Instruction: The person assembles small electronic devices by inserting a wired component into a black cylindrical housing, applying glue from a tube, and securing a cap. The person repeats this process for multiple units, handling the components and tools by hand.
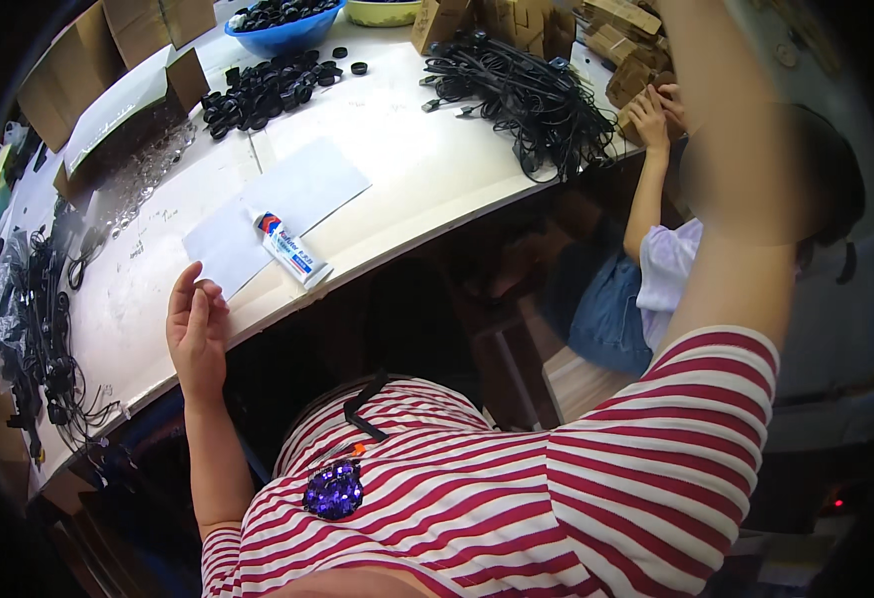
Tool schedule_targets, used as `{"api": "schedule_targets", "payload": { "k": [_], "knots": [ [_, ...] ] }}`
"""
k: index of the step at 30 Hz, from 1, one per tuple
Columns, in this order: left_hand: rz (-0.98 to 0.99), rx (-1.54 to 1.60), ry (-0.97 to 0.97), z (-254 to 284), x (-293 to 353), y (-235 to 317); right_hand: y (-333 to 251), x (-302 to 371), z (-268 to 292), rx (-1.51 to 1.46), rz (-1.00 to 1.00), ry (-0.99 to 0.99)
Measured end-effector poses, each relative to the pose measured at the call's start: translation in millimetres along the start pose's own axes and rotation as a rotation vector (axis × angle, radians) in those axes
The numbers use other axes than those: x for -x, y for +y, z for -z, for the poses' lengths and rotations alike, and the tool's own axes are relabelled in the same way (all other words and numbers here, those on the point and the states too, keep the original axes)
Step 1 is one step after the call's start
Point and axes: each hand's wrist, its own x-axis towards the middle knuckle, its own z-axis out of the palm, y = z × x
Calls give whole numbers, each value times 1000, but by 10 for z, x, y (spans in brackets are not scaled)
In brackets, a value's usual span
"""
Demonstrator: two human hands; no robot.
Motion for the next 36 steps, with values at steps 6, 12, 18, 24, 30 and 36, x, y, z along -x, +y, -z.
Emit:
{"api": "schedule_targets", "payload": {
  "k": [6, 12, 18, 24, 30, 36],
  "knots": [
    [16, -68, 25, -9, 10, 57, 1246, 1623, -931, 845, -220, -66],
    [21, -85, 27, -27, -20, 26, 1380, 2354, -1581, 1278, -390, -178],
    [72, -241, 57, 2, -54, 55, 1114, 2119, -1932, 1439, -293, -245],
    [66, -344, -141, 54, -52, 143, 89, 2359, -3331, 367, 70, -442],
    [-387, -956, 330, 1058, -380, 709, -1447, 3094, -4571, -34, 484, -562],
    [-278, -1959, 1028, 3008, -471, 1724, -1537, 3365, -5126, -233, 438, -479]
  ]
}}
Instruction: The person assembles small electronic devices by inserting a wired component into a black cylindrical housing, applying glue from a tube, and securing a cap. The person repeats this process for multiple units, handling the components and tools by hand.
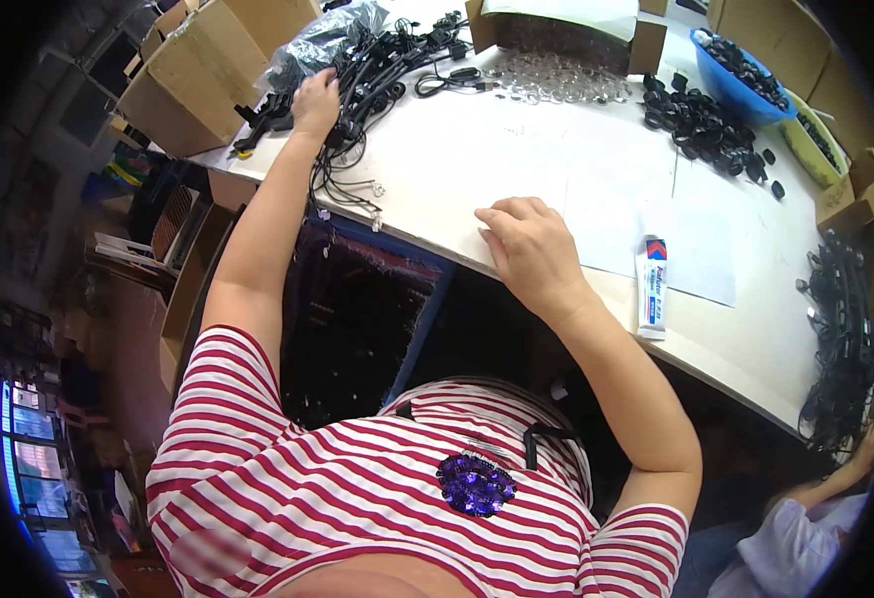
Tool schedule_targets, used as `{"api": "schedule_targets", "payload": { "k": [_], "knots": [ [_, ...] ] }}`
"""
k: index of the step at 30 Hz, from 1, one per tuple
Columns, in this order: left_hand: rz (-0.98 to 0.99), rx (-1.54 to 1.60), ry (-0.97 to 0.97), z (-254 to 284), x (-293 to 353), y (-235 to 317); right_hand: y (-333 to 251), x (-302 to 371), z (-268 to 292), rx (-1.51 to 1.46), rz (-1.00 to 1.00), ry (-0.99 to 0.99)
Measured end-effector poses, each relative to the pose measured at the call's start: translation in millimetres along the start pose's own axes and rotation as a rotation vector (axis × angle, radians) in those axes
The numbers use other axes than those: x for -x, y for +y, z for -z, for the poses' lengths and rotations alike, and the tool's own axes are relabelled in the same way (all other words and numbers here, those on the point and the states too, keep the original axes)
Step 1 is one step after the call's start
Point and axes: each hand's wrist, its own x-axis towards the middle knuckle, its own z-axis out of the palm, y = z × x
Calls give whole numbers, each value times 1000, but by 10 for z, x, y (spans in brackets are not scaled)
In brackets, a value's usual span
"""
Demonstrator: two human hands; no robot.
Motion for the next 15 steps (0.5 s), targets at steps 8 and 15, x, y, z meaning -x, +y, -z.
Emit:
{"api": "schedule_targets", "payload": {
  "k": [8, 15],
  "knots": [
    [129, -69, -393, -199, -167, -456, 109, 45, -35, -162, -176, 42],
    [165, 347, -178, -23, -340, -265, 105, 34, -20, -156, -175, 32]
  ]
}}
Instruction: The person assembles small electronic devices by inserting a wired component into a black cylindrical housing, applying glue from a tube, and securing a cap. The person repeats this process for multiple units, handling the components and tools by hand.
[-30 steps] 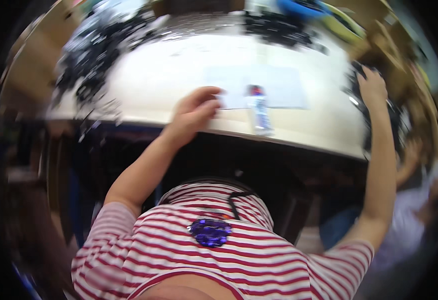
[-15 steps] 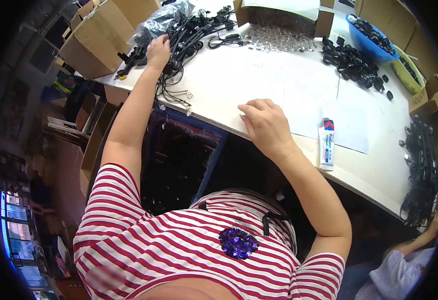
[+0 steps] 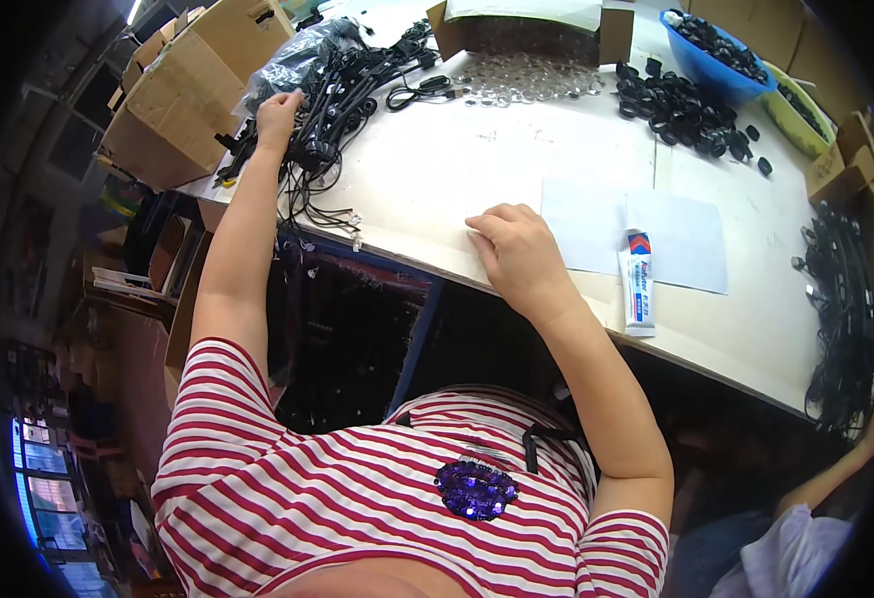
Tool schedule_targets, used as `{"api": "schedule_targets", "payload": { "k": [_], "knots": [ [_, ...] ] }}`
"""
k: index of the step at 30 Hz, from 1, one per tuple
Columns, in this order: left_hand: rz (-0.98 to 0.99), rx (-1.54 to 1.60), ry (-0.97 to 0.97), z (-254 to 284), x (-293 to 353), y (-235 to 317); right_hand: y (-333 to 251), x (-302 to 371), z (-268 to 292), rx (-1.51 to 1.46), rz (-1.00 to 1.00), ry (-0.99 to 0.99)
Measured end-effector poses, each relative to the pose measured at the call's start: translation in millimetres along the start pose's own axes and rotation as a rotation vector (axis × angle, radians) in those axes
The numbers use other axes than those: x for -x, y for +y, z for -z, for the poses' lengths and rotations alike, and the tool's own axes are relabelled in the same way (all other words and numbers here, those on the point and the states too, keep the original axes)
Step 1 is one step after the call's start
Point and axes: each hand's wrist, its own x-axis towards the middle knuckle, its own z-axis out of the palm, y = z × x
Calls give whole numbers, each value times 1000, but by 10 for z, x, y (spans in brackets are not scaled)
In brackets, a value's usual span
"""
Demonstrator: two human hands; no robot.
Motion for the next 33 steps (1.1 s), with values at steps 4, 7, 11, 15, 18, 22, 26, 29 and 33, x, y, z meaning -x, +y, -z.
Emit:
{"api": "schedule_targets", "payload": {
  "k": [4, 7, 11, 15, 18, 22, 26, 29, 33],
  "knots": [
    [266, 827, 173, 85, 0, 286, 35, -4, -12, 2, -8, -13],
    [113, 1045, 19, 452, 58, 365, 25, -10, -15, -24, -4, -14],
    [-13, 1111, 59, 874, 127, 425, 52, 4, -20, -17, -4, -32],
    [-109, 1248, 80, 1331, 208, 356, -10, 1, 3, -16, -35, -50],
    [-226, 1256, 105, 1692, 439, 540, -74, 3, -2, -66, -76, -46],
    [-517, 1373, 147, 2054, 664, 973, -103, 14, 1, -75, -9, 29],
    [-479, 1269, -102, 2038, 1024, 1391, -292, 127, 252, -132, 122, 305],
    [-383, 1020, -295, 2037, 1078, 902, -564, 401, 608, -243, 312, 582],
    [-704, 749, -840, 1453, 1736, 1573, -980, 711, 1075, 77, 385, 682]
  ]
}}
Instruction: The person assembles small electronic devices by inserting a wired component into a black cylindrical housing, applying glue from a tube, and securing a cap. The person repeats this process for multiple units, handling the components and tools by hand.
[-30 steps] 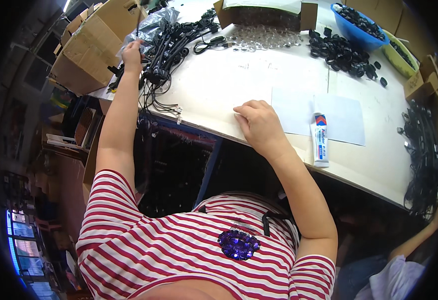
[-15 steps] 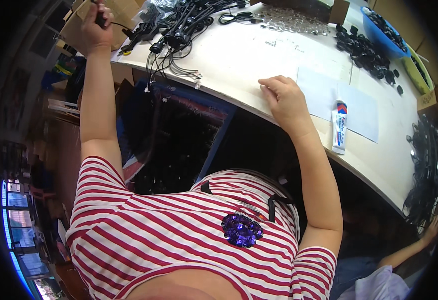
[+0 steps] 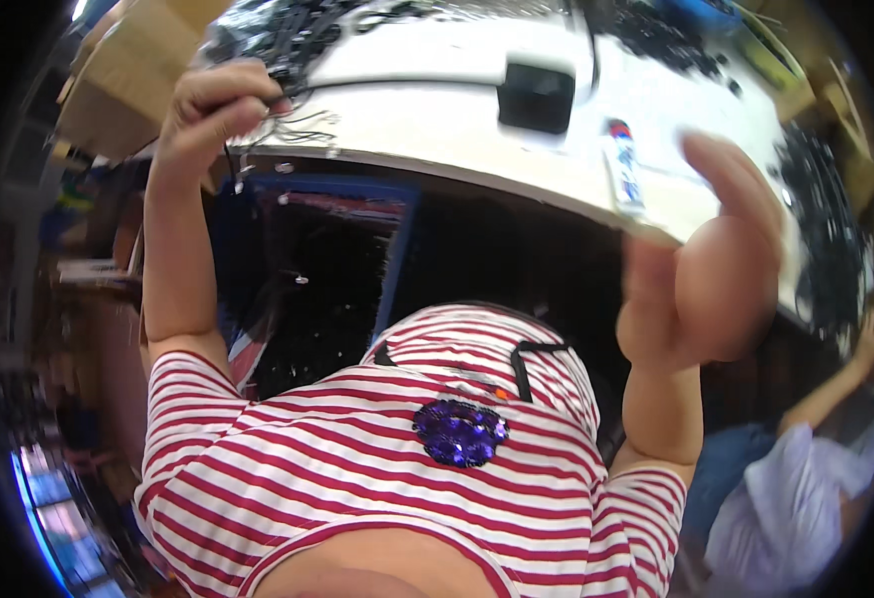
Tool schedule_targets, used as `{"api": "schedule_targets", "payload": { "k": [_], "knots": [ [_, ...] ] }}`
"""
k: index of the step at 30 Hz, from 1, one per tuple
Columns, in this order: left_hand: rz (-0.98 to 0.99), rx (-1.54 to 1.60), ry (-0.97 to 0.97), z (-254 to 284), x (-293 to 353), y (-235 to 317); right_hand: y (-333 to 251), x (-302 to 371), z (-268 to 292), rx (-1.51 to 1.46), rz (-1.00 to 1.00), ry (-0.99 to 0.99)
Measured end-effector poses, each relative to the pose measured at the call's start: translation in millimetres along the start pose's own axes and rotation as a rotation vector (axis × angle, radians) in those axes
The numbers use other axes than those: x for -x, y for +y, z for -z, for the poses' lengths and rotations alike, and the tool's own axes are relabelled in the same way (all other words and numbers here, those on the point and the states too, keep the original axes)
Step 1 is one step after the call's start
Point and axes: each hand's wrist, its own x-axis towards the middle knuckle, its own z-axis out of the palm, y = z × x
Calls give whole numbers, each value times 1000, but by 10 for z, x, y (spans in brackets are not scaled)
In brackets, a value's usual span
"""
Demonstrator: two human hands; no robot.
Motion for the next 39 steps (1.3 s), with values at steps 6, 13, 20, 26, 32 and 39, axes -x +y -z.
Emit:
{"api": "schedule_targets", "payload": {
  "k": [6, 13, 20, 26, 32, 39],
  "knots": [
    [-28, -181, -271, -703, -215, -35, -230, 157, 148, 417, -180, -678],
    [-146, -282, -166, -977, -390, 167, -163, 726, 201, 60, -673, -773],
    [379, 484, 244, -1695, 224, -135, -28, 980, 147, -156, -915, -477],
    [151, 1253, 715, -2060, -136, -171, 5, 1247, 121, -412, -1120, -684],
    [32, 1230, 592, -1946, -118, -215, 34, 1329, -36, -379, -1001, -686],
    [-12, 1106, 587, -1700, -90, -220, 368, 1860, 64, -83, -900, -854]
  ]
}}
